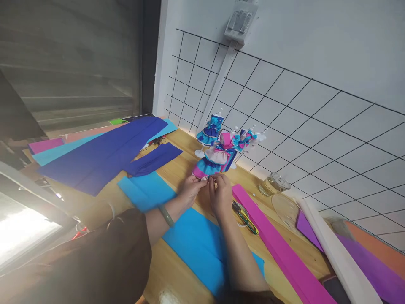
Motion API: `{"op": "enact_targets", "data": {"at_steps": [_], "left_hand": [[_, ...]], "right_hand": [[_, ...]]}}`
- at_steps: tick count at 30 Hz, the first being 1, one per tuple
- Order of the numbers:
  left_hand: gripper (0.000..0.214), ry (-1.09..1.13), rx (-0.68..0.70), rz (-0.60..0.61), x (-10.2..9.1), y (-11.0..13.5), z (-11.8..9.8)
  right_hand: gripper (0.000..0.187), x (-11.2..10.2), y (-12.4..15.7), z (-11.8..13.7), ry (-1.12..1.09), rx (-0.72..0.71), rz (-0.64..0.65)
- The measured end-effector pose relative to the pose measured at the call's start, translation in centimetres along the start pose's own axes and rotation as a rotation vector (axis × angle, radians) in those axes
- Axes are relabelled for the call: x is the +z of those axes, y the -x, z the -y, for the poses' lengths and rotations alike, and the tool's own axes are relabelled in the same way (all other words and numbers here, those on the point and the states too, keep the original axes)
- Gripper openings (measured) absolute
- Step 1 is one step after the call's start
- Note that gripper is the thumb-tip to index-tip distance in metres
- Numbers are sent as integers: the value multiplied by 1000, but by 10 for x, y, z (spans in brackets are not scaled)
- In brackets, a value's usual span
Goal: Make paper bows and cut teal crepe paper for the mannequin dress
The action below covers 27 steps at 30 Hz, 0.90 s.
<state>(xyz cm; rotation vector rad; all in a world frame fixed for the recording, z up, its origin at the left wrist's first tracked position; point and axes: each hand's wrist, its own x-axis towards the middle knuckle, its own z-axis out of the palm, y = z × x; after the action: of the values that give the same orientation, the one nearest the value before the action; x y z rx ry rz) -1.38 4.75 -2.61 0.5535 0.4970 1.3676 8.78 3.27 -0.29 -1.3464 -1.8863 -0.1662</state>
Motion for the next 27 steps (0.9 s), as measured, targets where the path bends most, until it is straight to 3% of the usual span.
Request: {"op": "enact_targets", "data": {"at_steps": [7, 10, 14, 19, 27], "left_hand": [[27, 44, -28, 8, -3, 0, -1], [23, 67, -48, 16, -7, -2, 1], [14, 114, -83, 31, -11, -3, 2], [12, 169, -81, 59, -11, -4, 2], [11, 199, -123, 63, -11, -5, 2]], "right_hand": [[21, 2, -1, -1, -288, 113, -59], [25, 5, -1, -5, -414, 287, -126], [36, 10, 1, -10, -628, 469, -58], [42, 13, 4, -12, -733, 468, 0], [41, 17, 5, -16, -729, 471, -28]]}}
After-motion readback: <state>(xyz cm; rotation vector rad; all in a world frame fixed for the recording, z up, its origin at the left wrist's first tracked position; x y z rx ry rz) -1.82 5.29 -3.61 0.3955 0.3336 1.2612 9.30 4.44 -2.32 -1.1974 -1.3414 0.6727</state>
